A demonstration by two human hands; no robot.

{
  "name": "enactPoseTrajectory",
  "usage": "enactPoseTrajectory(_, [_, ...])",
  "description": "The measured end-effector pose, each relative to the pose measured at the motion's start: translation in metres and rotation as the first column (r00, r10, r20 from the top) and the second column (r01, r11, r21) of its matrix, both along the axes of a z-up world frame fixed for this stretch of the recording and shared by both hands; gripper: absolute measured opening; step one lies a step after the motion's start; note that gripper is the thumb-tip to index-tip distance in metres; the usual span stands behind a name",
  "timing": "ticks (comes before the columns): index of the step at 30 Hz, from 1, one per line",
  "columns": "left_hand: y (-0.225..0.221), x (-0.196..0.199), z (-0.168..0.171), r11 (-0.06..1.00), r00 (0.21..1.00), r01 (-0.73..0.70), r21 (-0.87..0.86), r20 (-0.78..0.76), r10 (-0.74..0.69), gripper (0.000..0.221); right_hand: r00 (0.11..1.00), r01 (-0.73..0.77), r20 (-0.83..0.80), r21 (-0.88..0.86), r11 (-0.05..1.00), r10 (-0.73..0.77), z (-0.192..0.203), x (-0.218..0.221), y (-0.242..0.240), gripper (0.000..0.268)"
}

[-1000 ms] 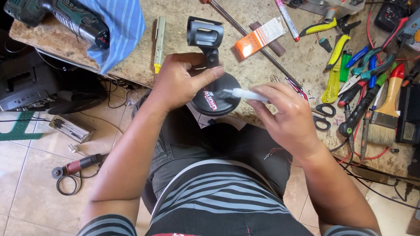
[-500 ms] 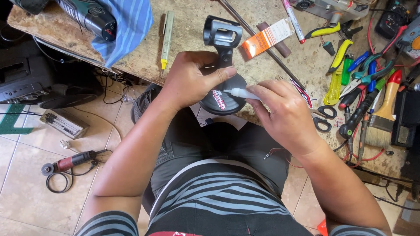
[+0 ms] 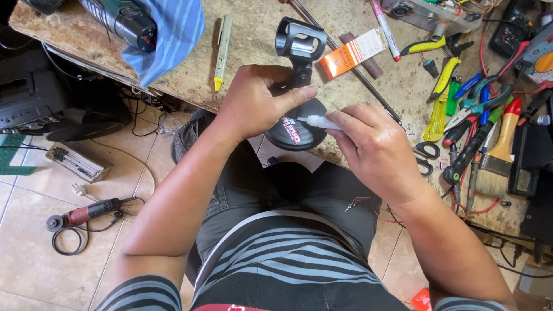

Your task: Applying glue to a plastic base and attaching a mounting arm to complete the assembly of a device component.

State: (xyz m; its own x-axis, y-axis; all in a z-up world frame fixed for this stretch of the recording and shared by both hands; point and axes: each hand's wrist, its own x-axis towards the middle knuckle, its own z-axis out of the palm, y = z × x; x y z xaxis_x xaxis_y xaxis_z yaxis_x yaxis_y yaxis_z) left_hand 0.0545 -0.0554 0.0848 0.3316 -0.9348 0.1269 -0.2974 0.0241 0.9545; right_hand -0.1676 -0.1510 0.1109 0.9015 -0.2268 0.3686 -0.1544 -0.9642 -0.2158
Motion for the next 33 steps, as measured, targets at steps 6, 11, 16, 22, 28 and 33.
enactPoseTrajectory(6, [0.001,0.000,0.002,1.000,1.000,-0.009,0.000,0.018,0.009,0.034,1.000,0.000,-0.003,-0.023,1.000,0.000,-0.001,0.000,0.000,0.012])
enactPoseTrajectory(11, [0.001,0.000,0.002,1.000,1.000,-0.006,0.009,0.016,0.005,0.034,1.000,-0.016,-0.005,-0.019,1.000,0.016,0.003,0.001,0.001,0.011])
enactPoseTrajectory(16, [0.002,-0.002,0.002,1.000,1.000,-0.015,0.008,0.009,0.014,0.034,1.000,-0.028,-0.001,-0.038,0.999,0.028,0.004,0.001,0.002,0.010])
enactPoseTrajectory(22, [0.004,-0.002,-0.001,0.999,0.998,-0.024,0.037,-0.053,0.026,0.034,0.999,0.006,0.052,0.022,1.000,-0.007,-0.001,-0.010,-0.001,0.015])
enactPoseTrajectory(28, [0.007,-0.004,-0.007,1.000,0.999,-0.020,0.018,-0.030,0.021,0.033,0.971,0.154,0.143,0.234,0.960,-0.191,0.003,-0.029,0.009,0.020])
enactPoseTrajectory(33, [0.006,-0.010,-0.006,1.000,1.000,-0.009,-0.006,0.021,0.009,0.032,0.757,0.167,0.207,0.856,0.489,-0.620,-0.065,-0.083,-0.005,0.027])
